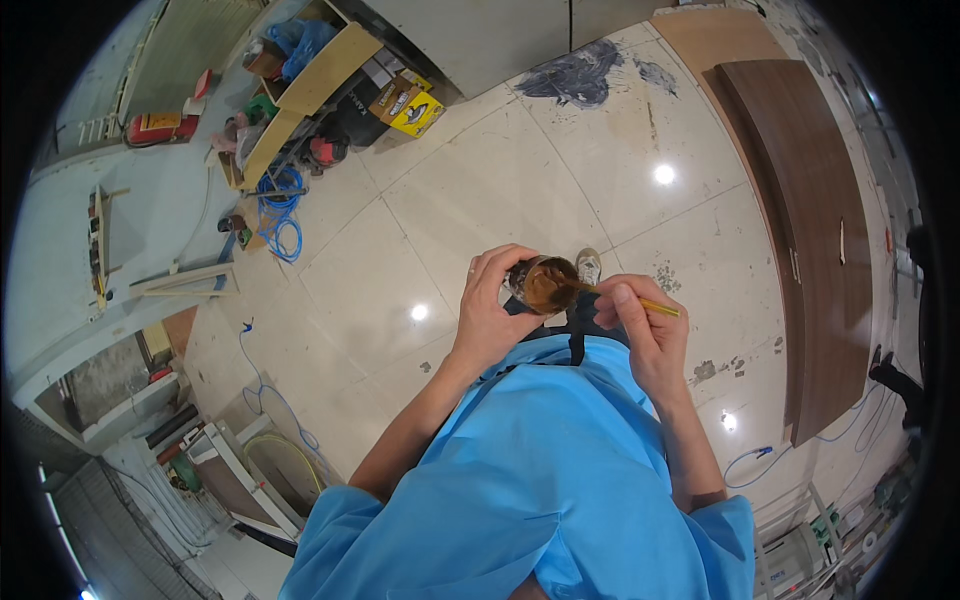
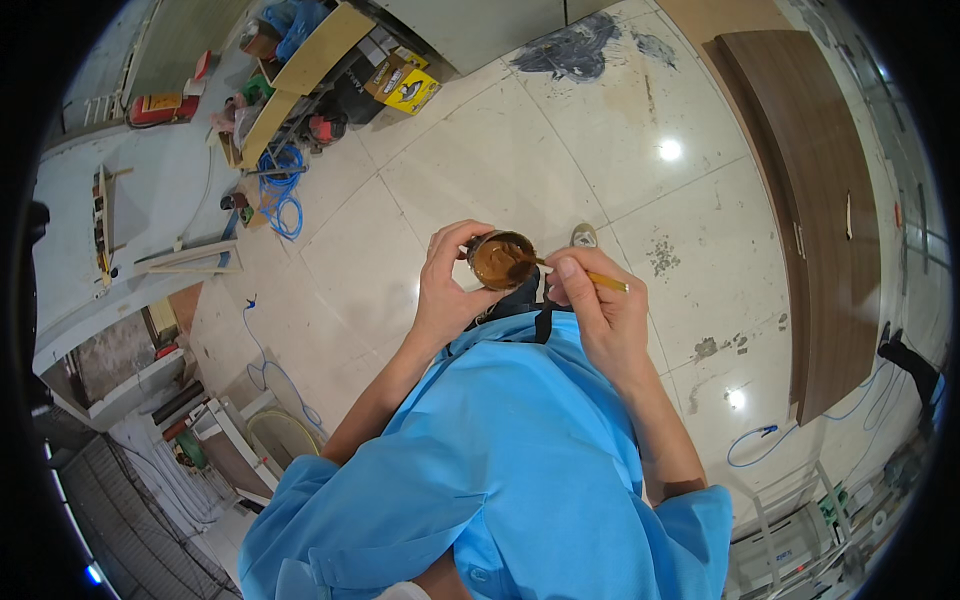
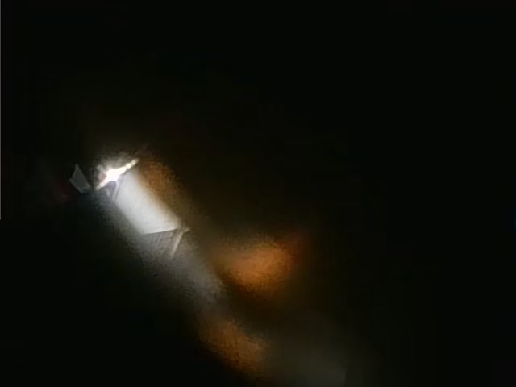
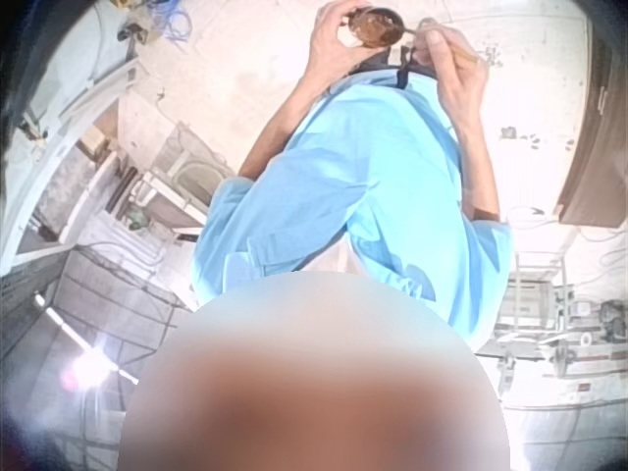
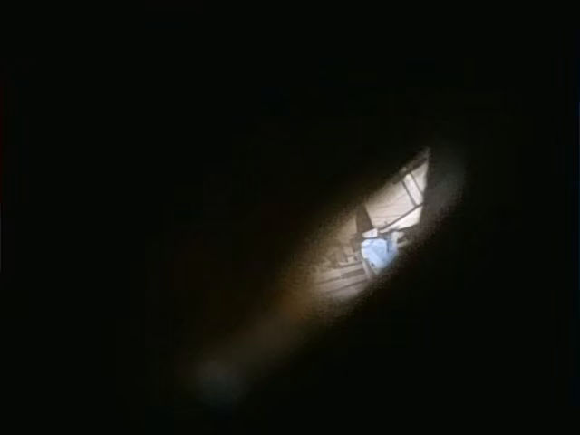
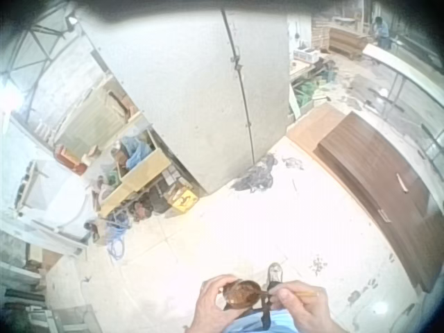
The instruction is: The person stirs a brown paste in a small jar with a wooden stick, then adds liquid from a plastic bottle and continues stirring. They repeat the process by adding more paste from another jar and mixing again.
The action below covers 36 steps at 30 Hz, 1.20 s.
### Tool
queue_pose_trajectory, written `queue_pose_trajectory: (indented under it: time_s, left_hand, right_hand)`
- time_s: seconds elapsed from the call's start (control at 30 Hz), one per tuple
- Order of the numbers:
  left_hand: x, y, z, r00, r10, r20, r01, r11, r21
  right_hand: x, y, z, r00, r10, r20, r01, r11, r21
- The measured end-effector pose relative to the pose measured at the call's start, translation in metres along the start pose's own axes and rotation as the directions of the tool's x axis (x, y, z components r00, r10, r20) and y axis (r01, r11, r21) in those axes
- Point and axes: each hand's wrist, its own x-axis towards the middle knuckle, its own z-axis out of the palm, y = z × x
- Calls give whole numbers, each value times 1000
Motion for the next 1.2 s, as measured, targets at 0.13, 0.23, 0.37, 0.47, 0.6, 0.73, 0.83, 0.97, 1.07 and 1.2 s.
queue_pose_trajectory:
  time_s: [0.13,0.23,0.37,0.47,0.6,0.73,0.83,0.97,1.07,1.2]
  left_hand:
    - [-2,1,1,1000,-16,16,16,1000,-21]
    - [-2,1,2,1000,-8,5,8,1000,-13]
    - [-1,2,5,1000,1,30,-1,1000,4]
    - [1,4,9,999,6,41,-6,1000,-1]
    - [4,8,18,994,5,108,-6,1000,5]
    - [11,9,28,983,55,176,-58,998,9]
    - [13,11,37,973,70,221,-73,997,6]
    - [16,17,46,960,70,273,-70,997,-8]
    - [19,22,48,953,74,293,-75,997,-10]
    - [17,27,49,958,52,283,-56,998,7]
  right_hand:
    - [-1,-3,-1,999,27,23,-28,998,58]
    - [-2,-4,-3,1000,-30,-4,30,994,-108]
    - [-3,-1,-6,999,52,6,-52,998,46]
    - [-6,6,-9,997,37,-68,-32,997,65]
    - [-18,18,-23,989,98,-113,-66,964,259]
    - [-34,29,-36,965,99,-243,-33,964,262]
    - [-44,36,-40,947,102,-303,-15,961,275]
    - [-53,40,-47,931,92,-352,10,961,277]
    - [-54,39,-48,931,63,-360,31,968,250]
    - [-47,30,-46,952,7,-307,43,987,156]
